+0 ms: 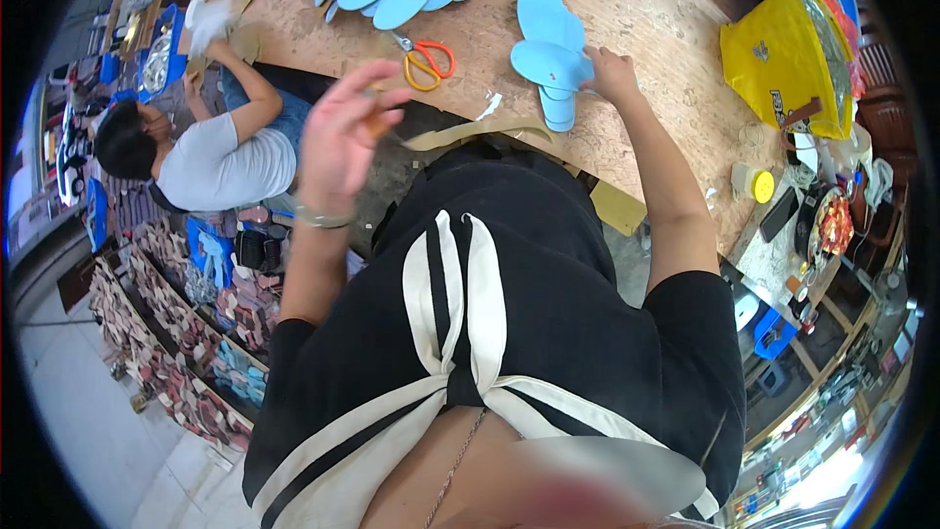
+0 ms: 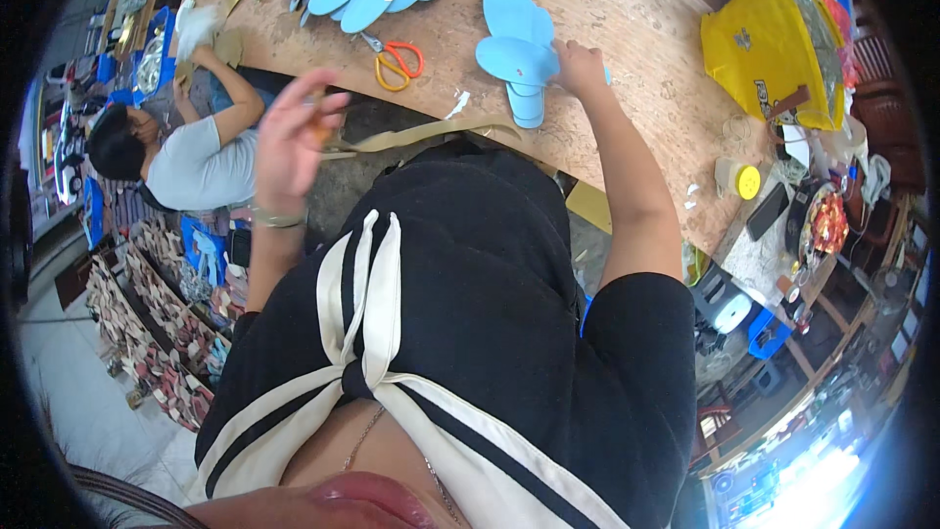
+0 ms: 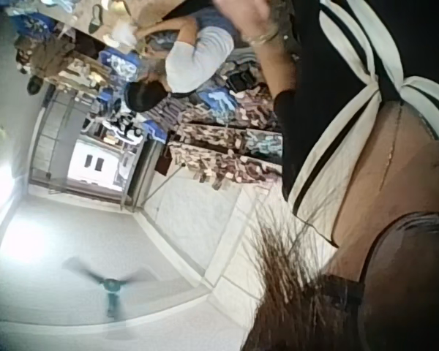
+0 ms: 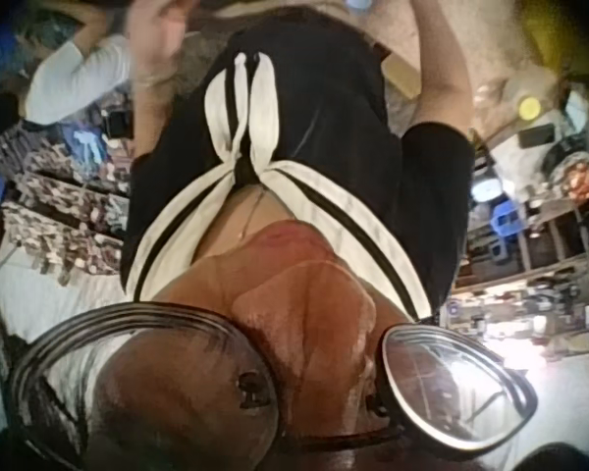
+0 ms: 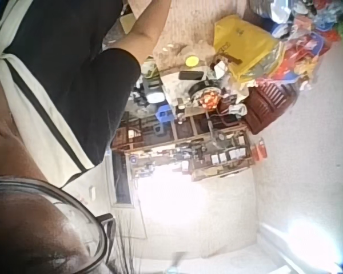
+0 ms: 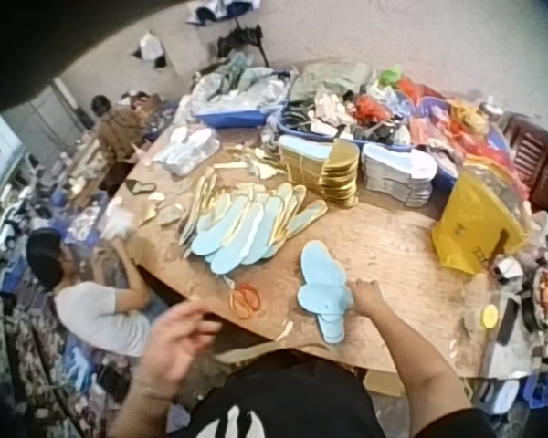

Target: The person applies gold trim tape along the edges of shoe insoles by hand and cuts the excess tape with scissors.

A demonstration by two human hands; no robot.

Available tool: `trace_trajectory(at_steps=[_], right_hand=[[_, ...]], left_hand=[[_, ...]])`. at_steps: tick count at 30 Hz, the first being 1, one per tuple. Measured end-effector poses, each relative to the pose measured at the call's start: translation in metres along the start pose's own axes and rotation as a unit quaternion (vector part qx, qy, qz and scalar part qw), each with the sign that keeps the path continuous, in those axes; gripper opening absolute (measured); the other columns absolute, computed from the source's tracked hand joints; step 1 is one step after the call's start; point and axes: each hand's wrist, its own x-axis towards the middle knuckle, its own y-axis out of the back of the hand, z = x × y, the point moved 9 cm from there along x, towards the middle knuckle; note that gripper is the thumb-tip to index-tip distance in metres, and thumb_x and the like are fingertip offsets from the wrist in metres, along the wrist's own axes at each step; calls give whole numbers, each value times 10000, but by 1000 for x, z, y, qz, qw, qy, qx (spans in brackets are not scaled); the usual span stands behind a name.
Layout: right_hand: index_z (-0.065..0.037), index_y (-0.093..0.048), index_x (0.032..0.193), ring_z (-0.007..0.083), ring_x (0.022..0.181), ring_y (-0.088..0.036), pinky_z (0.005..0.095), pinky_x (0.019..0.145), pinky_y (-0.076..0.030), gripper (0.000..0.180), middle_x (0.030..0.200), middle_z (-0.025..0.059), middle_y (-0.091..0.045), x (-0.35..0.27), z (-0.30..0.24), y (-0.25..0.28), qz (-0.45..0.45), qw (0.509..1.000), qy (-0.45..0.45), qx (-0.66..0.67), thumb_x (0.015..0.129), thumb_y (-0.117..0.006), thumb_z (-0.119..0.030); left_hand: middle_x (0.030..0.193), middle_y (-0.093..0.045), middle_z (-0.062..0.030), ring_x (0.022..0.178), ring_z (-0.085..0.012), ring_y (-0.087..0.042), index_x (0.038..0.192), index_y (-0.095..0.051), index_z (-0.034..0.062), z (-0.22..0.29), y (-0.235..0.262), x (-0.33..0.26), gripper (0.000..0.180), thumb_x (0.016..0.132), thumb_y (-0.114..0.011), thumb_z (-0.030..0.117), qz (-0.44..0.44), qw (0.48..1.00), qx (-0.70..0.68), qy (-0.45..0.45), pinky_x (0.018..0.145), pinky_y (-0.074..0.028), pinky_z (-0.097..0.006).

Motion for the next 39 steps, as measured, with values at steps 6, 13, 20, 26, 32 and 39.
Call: trace_trajectory(at_steps=[6,13,20,26,32,39], right_hand=[[-58,-659,904,201,743,-634,346,653,-497,306,828,67,-645,-6,-49,77,-22,944,-18,327,740,-709,-311],[-42,-650,1010,143,773,-603,288,755,-478,330,823,45,-665,-69,-189,141,-184,885,200,378,790,-670,-288],[28,-616,1080,145,878,-595,274,810,-461,297,946,80,-647,-55,-199,210,-118,681,97,717,882,-547,-183],[-51,-627,1114,81,860,-543,214,763,-453,250,991,21,-606,-43,-189,243,46,614,105,781,920,-471,-76],[-10,-634,1054,75,824,-577,216,734,-474,223,898,17,-619,-48,-219,237,-27,651,126,748,834,-599,-7],[16,-664,924,96,768,-600,213,714,-482,123,862,51,-658,-51,-219,210,-25,598,41,800,822,-632,-44]], left_hand=[[1269,-480,-150,1122,-260,-526,1306,-371,-44,-99,-9,4,467,888,-520,101,-19,999,30,27,935,-441,-349],[1196,-558,-128,1089,-227,-550,1267,-460,9,-63,-42,4,442,891,-573,213,-29,982,143,-123,913,-431,-324],[1150,-598,-128,1061,-187,-568,1161,-575,16,-26,-100,-37,320,872,-587,153,-187,898,318,-241,898,-428,-275],[1139,-602,-86,1015,-176,-580,1152,-568,-4,-15,-59,-39,334,856,-618,142,2,974,108,-201,883,-438,-274],[1017,-623,-64,906,-149,-600,1073,-578,12,7,-40,-31,263,853,-635,145,84,968,-93,-219,816,-483,-299],[1023,-614,-57,921,-143,-591,1086,-564,18,12,-44,-33,281,857,-635,164,67,960,-120,-243,825,-473,-292]])
